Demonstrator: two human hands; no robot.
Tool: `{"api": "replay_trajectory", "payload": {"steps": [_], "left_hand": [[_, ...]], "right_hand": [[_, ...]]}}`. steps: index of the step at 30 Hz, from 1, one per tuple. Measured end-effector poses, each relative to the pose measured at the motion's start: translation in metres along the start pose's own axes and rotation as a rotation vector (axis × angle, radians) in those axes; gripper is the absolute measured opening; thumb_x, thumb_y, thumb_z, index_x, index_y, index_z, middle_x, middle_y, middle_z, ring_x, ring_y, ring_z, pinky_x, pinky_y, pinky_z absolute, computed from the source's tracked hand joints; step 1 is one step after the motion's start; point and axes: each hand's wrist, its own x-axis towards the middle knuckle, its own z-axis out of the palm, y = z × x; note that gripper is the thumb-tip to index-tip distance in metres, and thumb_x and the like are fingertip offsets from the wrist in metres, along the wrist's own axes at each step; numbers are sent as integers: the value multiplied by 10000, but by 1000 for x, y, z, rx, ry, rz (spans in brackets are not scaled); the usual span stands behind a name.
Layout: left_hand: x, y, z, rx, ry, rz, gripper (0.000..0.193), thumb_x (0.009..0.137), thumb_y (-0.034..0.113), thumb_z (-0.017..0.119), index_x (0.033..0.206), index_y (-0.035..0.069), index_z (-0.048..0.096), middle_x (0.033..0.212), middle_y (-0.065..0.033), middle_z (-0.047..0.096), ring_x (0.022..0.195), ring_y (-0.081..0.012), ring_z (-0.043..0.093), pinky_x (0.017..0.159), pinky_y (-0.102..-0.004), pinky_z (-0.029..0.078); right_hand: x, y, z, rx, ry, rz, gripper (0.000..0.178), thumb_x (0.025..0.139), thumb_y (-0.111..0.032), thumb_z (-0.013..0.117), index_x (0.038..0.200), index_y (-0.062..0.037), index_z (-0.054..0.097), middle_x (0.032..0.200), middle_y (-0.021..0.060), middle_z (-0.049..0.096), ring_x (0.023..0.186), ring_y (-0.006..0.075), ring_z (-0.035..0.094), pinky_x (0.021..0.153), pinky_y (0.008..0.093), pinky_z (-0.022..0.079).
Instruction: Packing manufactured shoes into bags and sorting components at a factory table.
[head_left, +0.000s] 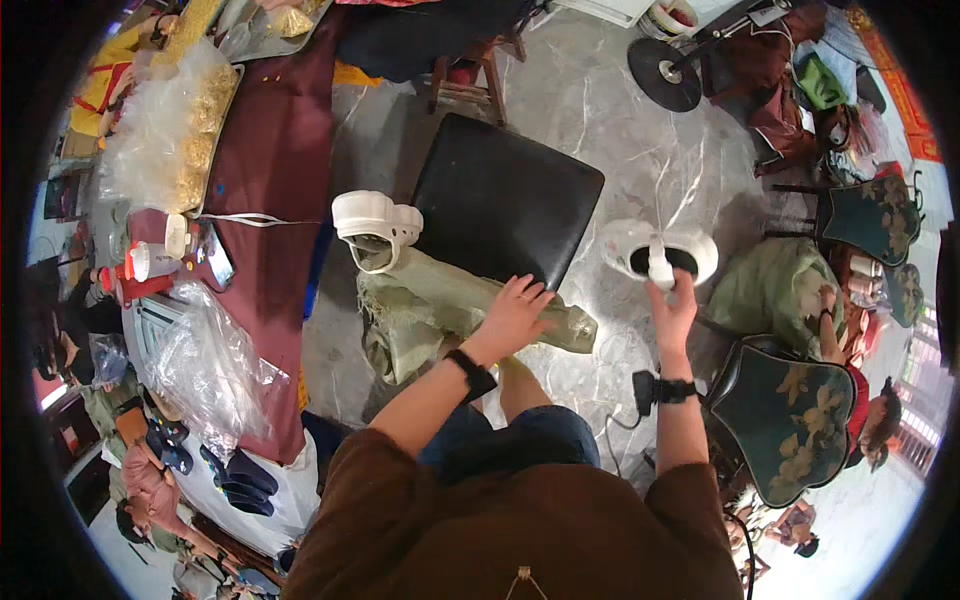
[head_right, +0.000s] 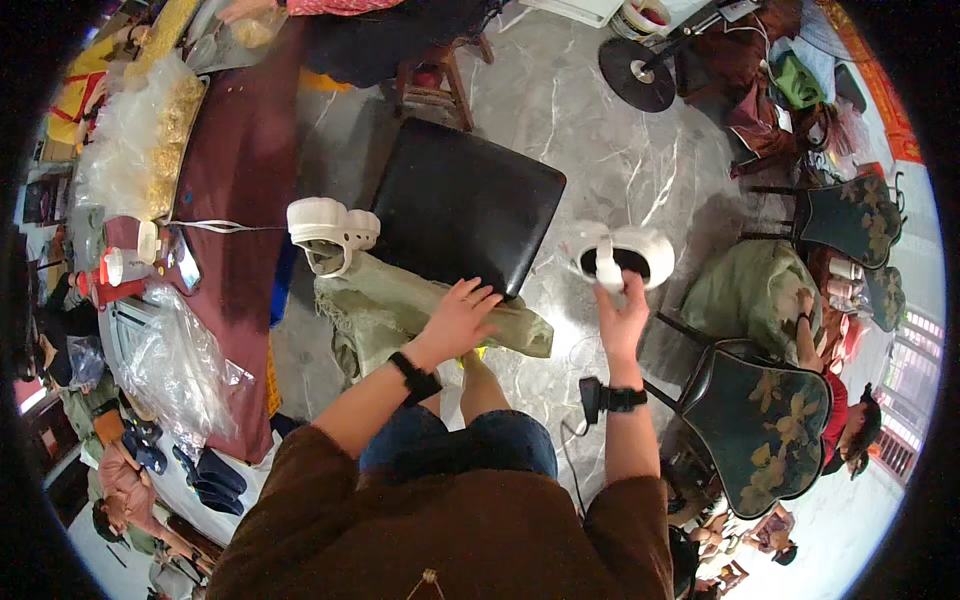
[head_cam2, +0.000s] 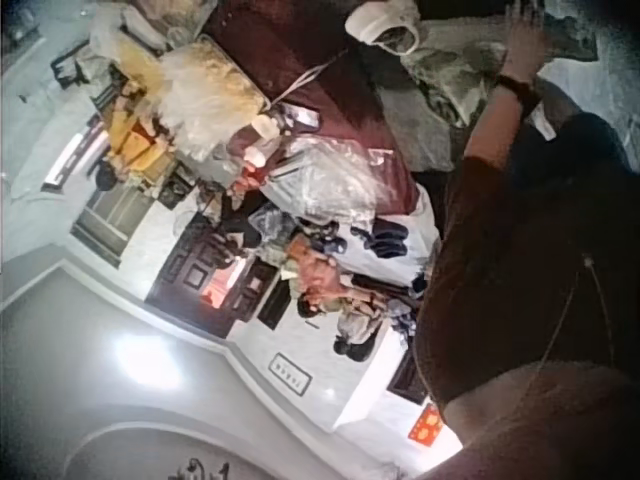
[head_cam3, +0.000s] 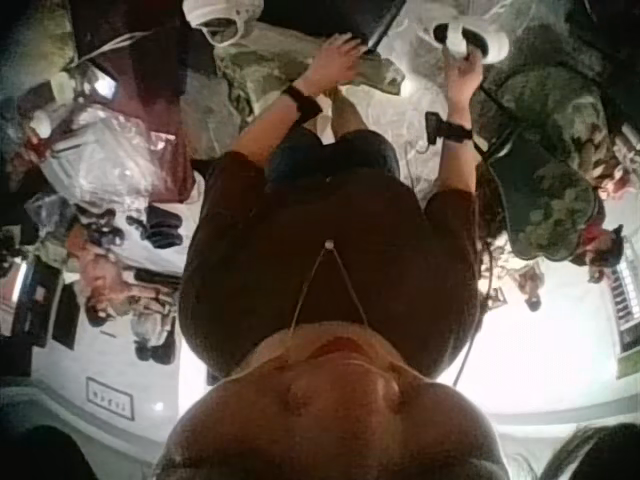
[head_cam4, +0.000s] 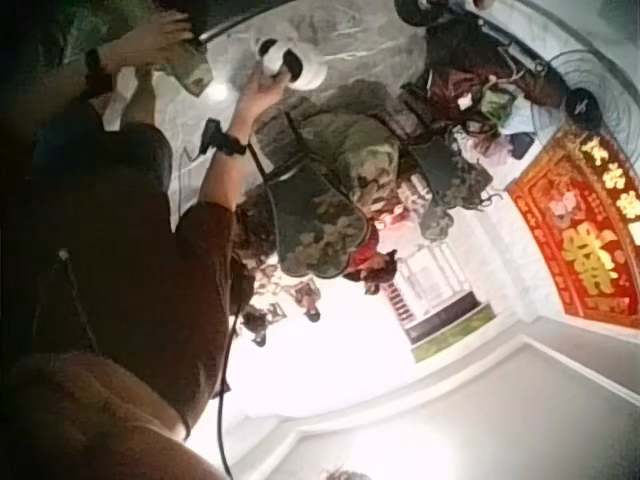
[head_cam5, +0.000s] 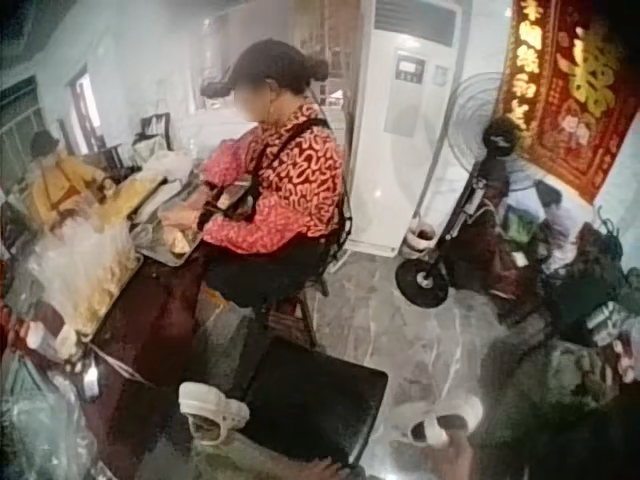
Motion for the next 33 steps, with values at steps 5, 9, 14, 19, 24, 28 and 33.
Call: {"api": "replay_trajectory", "payload": {"steps": [5,9,14,19,24,28,33], "left_hand": [[42,19,13,98,-767,-312,454,897,424,626,1205,92,662,1084,-162,698,1095,-354,629,1009,-453,448],[53,-6,4,-426,-420,-343,353,863,374,696,968,37,696,900,-177,692,852,-351,672,730,-424,516],[47,-24,2,-157,-299,-383,323,826,357,702,982,74,714,927,-150,707,890,-352,672,754,-434,524],[33,-32,41,-109,-431,-515,382,785,396,743,1045,116,727,991,-132,722,949,-344,678,825,-434,541],[14,-39,66,-132,-283,-588,336,771,301,748,1048,115,708,997,-135,724,961,-344,679,836,-438,545],[0,-44,51,-244,-190,-496,318,784,271,730,1060,116,692,995,-138,722,946,-361,676,830,-452,542],[-22,-29,17,-269,-104,-468,294,824,249,701,1074,98,669,1040,-136,705,954,-351,669,823,-437,536]], "right_hand": [[-75,28,-39,10,55,207,297,807,-95,776,1015,-23,576,864,62,583,828,174,528,789,315,455],[-124,49,-49,42,74,307,302,784,-109,786,988,-30,578,847,72,588,802,190,536,774,332,463],[-137,30,-41,-93,53,170,284,737,-81,791,966,-52,625,850,134,650,797,353,611,749,420,464],[-123,-7,-5,-264,-25,-198,251,709,-92,752,928,-79,630,879,97,635,850,311,609,800,416,444],[-142,-20,68,-402,-382,-408,183,794,-92,588,973,-83,624,1038,124,604,970,299,588,952,464,418],[-144,-19,82,-446,-391,-357,358,789,-68,584,1145,-46,615,1117,183,522,1072,366,534,1044,532,367],[-168,-9,76,-579,-576,-303,460,860,-183,623,1302,-66,570,1273,181,492,1243,413,469,1095,552,314]]}}
